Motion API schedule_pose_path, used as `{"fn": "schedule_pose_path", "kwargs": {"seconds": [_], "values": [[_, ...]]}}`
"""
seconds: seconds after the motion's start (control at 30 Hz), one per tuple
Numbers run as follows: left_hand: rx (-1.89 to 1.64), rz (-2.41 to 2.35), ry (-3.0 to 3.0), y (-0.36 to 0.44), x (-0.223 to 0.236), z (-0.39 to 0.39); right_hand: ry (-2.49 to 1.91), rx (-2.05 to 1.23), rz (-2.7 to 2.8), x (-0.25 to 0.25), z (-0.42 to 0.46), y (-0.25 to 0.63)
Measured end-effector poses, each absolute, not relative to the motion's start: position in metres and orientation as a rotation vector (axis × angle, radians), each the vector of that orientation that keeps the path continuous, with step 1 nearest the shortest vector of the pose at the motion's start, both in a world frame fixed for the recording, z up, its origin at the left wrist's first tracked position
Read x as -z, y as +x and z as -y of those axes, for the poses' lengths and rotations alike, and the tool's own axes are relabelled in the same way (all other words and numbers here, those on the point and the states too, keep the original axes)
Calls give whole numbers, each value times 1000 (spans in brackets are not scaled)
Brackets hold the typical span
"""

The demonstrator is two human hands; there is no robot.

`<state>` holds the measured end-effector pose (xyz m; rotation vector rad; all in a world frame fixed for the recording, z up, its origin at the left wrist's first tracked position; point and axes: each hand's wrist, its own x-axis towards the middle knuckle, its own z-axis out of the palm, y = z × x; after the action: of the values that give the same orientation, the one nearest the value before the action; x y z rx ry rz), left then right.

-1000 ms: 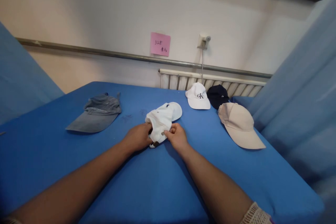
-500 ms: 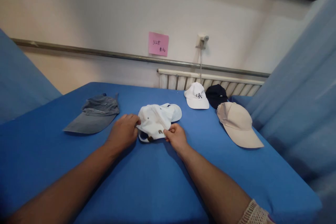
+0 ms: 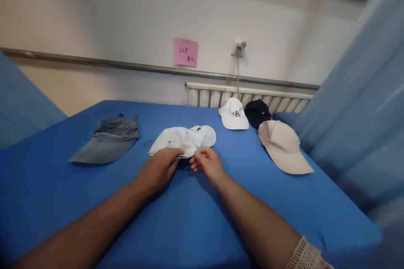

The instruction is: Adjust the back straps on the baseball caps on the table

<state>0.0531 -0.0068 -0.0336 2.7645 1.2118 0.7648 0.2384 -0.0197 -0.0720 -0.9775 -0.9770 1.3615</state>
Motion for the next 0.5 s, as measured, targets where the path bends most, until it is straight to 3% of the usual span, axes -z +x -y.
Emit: {"fn": "schedule_pose_path", "kwargs": {"seconds": [0.23, 0.5], "values": [[-704, -1396, 2398, 27, 21, -14, -1200, -581, 1573, 86, 20, 231], [-728, -1266, 2350, 26, 27, -15, -1520, -79, 2019, 67, 10, 198]]}}
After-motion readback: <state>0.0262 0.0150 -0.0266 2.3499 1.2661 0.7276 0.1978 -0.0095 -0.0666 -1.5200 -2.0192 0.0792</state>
